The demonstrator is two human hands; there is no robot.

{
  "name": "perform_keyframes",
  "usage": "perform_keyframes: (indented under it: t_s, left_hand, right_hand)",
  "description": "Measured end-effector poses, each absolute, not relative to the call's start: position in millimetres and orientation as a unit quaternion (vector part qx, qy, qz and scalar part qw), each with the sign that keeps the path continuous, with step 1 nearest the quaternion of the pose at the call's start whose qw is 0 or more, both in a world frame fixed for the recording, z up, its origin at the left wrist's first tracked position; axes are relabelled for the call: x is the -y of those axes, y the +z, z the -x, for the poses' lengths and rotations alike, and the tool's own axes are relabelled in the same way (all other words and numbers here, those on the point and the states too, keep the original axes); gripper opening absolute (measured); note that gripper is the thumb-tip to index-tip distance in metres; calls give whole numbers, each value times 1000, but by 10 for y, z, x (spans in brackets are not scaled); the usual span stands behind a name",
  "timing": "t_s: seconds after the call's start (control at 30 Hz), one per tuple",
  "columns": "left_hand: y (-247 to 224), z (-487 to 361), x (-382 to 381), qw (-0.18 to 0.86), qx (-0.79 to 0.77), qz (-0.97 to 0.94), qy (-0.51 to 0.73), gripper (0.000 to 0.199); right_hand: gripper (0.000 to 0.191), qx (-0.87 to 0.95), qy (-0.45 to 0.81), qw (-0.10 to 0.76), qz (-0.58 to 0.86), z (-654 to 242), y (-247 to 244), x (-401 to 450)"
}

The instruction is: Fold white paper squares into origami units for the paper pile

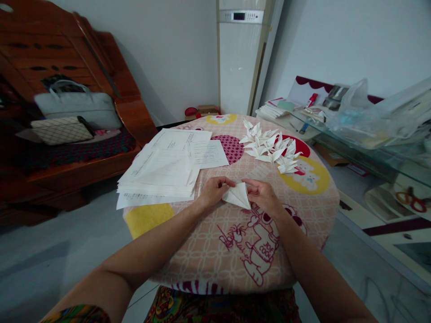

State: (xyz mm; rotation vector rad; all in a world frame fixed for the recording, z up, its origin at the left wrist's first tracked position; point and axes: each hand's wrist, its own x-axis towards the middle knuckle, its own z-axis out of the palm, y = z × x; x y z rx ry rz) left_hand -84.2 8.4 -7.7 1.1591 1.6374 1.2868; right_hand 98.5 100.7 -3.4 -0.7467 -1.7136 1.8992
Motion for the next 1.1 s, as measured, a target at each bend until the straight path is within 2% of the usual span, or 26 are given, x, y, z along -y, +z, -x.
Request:
perform_keyframes:
  t_s: [0.2,0.43,0.63,0.73,0.93,1.1]
  left_hand:
    - [-50,949,-67,339,-597,-617,385,27]
    - [-53,966,-29,223,-568,-727,316,49]
    - [-44,966,-14,191,-572,-749,273,51]
    - [-17,970,-13,187,-574,-753,262,53]
    - [-12,983,-17,194,-567,-753,272,54]
    - [-30,1000,-19,197,-560,-752,285,54]
  right_hand:
    - [56,695,607,250,293,-1027,-96,-1099]
    - [61,798,504,241,226,-1113,-96,-1079]
    - [65,911,286,262,137,-1241,-118,-1073]
    - [58,933,218,267,100,-1282,-120,-1085]
    - [26,947,159,278,29,-1274,-91,-1087]
    - [22,932,191,307,38,-1246,-119,-1105]
